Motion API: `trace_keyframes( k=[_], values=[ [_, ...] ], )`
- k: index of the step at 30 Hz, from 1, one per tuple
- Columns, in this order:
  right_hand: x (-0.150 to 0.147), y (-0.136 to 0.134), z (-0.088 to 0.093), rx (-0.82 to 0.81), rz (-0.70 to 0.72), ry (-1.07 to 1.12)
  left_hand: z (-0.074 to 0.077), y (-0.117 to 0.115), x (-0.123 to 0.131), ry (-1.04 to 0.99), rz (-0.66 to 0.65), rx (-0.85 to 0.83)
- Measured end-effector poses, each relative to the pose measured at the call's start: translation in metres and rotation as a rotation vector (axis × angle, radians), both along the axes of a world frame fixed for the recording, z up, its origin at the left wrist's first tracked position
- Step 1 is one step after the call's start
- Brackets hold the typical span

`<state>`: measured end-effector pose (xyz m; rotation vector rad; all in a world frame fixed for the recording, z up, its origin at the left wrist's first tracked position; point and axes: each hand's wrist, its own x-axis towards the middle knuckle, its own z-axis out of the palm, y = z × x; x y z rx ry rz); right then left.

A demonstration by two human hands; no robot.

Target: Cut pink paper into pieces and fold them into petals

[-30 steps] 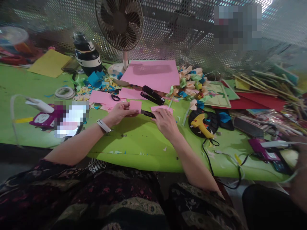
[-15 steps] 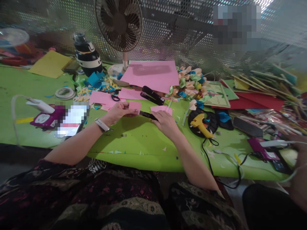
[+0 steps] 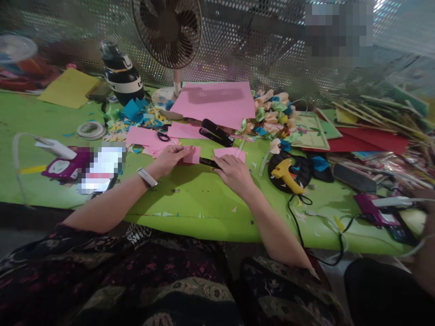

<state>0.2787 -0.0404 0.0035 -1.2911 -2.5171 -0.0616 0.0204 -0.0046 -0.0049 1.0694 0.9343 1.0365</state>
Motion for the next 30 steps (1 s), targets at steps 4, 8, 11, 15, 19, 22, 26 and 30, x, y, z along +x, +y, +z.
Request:
trace_keyframes(
  k=[4,8,11,15,19,22,26,30],
  values=[
    [-0.0009,-0.0018,0.0003,0.001,0.009,0.000,0.0033,-0.0016,0.0011,0.004,0.047,0.025],
    [-0.0005,-0.0015,0.0003,0.012,0.007,0.006,0.0058,-0.0027,0.0023,0.015,0.055,0.043],
    [-0.0012,-0.0013,0.0001,0.014,0.001,0.009,0.0072,-0.0036,0.0030,0.007,0.047,0.048],
    [-0.0012,-0.0017,0.0009,-0.002,0.008,0.017,0.0078,-0.0035,0.0029,0.001,0.049,0.055],
    [0.0023,-0.0016,0.0038,-0.013,0.032,0.041,0.0064,-0.0018,0.0018,-0.022,0.065,0.063],
    [0.0035,-0.0015,0.0055,-0.014,0.032,0.052,0.0050,-0.0009,0.0015,-0.043,0.081,0.033],
    [-0.0005,-0.0029,0.0052,-0.008,0.023,0.054,0.0034,-0.0016,0.0027,-0.050,0.078,0.060],
    [-0.0030,-0.0038,0.0043,-0.016,0.028,0.044,0.0022,-0.0020,0.0033,-0.014,0.069,0.076]
  ],
)
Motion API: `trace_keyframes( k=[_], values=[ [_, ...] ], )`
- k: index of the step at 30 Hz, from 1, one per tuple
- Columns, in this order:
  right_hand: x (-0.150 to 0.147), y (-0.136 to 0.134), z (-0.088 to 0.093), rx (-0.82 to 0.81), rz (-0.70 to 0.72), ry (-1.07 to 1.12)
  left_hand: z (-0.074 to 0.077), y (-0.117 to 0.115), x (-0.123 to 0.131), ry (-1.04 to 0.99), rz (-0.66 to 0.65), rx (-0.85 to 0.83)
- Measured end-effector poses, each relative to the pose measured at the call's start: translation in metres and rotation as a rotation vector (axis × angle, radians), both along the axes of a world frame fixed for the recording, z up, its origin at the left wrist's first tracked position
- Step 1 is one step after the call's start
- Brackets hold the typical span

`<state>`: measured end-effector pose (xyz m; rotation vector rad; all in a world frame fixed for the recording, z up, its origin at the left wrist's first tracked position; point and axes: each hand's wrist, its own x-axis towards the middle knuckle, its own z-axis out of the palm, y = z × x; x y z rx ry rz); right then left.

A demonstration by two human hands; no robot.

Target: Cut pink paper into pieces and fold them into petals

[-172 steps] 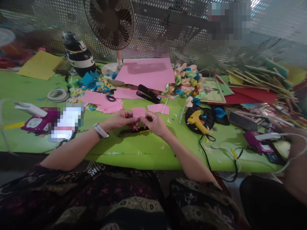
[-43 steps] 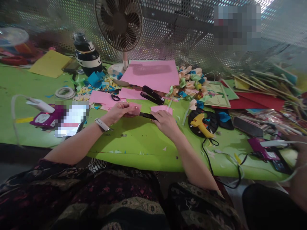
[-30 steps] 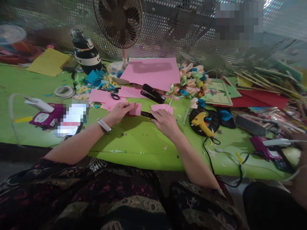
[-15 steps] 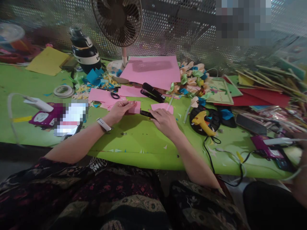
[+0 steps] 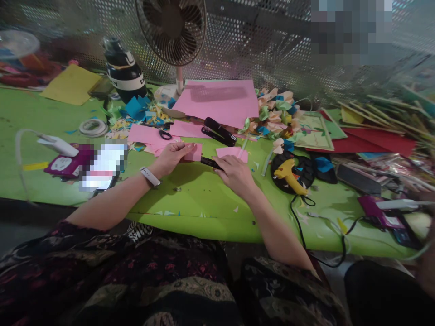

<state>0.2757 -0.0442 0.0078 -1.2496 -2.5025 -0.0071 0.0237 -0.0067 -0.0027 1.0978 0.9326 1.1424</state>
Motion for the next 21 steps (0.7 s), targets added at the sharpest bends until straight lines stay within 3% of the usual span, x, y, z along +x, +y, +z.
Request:
trace_keyframes(
  k=[21],
  values=[
    [-0.0046,-0.0018,-0.0010,-0.036,0.035,0.022,-0.0045,-0.0009,0.0010,0.005,-0.048,0.018]
  ],
)
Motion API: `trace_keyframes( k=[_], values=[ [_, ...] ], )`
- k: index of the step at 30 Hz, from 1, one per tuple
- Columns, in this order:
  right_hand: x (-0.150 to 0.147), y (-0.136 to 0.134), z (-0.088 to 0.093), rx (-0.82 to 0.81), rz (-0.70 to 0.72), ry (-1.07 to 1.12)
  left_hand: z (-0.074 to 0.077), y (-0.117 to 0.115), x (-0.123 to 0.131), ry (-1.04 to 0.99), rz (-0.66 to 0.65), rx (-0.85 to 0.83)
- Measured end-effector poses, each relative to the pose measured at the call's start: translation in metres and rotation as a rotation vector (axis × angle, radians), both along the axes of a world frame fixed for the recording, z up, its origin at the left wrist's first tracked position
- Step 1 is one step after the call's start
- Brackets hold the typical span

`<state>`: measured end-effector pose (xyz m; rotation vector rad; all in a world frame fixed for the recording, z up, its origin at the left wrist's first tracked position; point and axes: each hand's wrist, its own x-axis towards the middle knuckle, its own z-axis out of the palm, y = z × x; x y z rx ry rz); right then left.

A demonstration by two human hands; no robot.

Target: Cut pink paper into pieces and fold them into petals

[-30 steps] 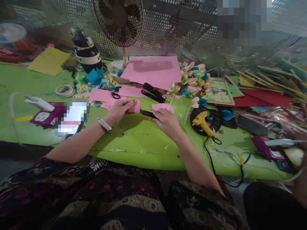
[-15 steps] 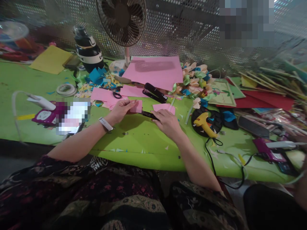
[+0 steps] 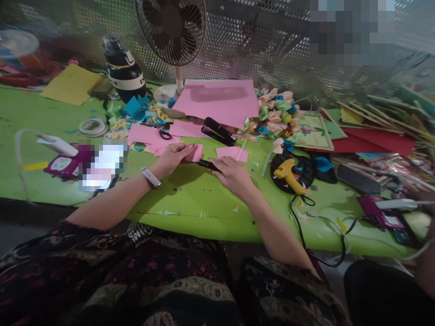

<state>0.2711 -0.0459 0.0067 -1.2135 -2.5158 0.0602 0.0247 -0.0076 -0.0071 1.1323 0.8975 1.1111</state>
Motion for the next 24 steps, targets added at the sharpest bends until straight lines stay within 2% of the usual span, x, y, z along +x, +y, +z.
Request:
trace_keyframes(
  k=[7,12,14,18,21,24],
  values=[
    [-0.005,-0.009,-0.001,-0.127,0.120,-0.011,0.004,0.003,-0.003,-0.059,0.084,-0.051],
    [-0.014,-0.015,0.000,-0.193,0.221,0.095,0.006,0.000,-0.002,-0.052,0.054,-0.081],
    [-0.016,-0.015,0.001,-0.176,0.195,0.167,0.007,-0.002,0.000,-0.040,0.038,-0.075],
    [-0.021,-0.011,0.002,-0.156,0.011,0.354,0.011,-0.009,0.003,0.013,-0.029,-0.044],
    [-0.025,-0.009,0.002,-0.228,-0.090,0.493,0.014,-0.015,0.005,0.100,-0.107,0.023],
    [-0.029,-0.007,0.001,-0.332,-0.099,0.595,0.018,-0.020,0.007,0.137,-0.182,0.062]
  ],
)
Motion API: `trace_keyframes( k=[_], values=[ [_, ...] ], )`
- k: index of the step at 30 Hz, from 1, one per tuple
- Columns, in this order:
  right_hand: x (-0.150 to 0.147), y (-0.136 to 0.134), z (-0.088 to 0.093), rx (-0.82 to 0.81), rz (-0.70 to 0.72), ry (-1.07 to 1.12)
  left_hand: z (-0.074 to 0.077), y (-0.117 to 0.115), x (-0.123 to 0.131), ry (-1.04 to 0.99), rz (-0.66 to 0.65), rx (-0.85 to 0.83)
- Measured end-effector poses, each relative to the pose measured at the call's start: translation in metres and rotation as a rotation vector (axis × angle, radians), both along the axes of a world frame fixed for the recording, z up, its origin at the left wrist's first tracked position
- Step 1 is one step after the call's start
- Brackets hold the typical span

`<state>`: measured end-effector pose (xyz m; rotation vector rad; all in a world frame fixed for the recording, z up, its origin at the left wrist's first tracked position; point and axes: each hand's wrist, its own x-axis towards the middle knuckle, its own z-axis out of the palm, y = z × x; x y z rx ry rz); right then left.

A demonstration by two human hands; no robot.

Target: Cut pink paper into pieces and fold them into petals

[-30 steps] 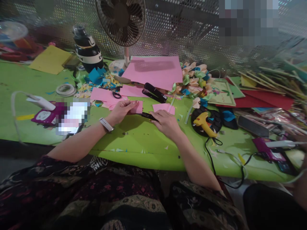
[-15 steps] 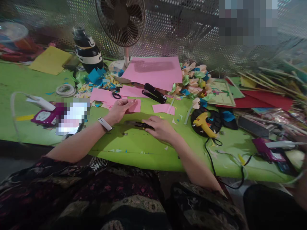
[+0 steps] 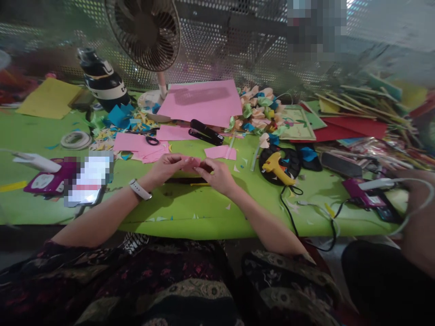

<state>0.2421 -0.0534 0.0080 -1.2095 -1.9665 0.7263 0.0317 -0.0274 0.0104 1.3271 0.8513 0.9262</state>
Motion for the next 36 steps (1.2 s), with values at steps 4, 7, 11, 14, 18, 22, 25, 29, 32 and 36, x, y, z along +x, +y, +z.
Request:
trace_keyframes(
  k=[4,7,11,14,18,22,25,29,32,36],
  values=[
    [0.001,0.004,-0.005,-0.078,-0.001,0.068,0.002,-0.001,-0.001,0.006,-0.018,-0.064],
    [0.007,0.011,-0.008,-0.095,-0.030,0.072,0.004,0.001,-0.001,0.005,-0.006,-0.169],
    [0.020,0.027,-0.010,0.016,-0.130,-0.159,0.010,0.008,-0.001,-0.011,0.146,-0.224],
    [0.026,0.038,-0.010,0.130,-0.244,-0.511,0.013,0.014,-0.002,-0.028,0.258,-0.271],
    [0.023,0.045,-0.015,0.157,-0.262,-0.796,0.013,0.020,-0.005,-0.048,0.329,-0.317],
    [0.020,0.047,-0.020,0.184,-0.264,-0.821,0.011,0.023,-0.005,-0.043,0.327,-0.334],
    [0.024,0.049,-0.020,0.195,-0.297,-0.788,0.012,0.023,-0.003,-0.013,0.298,-0.334],
    [0.036,0.052,-0.015,0.187,-0.423,-0.672,0.018,0.025,0.001,0.053,0.238,-0.325],
    [0.048,0.055,-0.013,0.201,-0.523,-0.561,0.021,0.031,0.009,0.091,0.198,-0.344],
    [0.060,0.058,-0.014,0.201,-0.582,-0.447,0.020,0.043,0.029,0.105,0.128,-0.391]
  ],
)
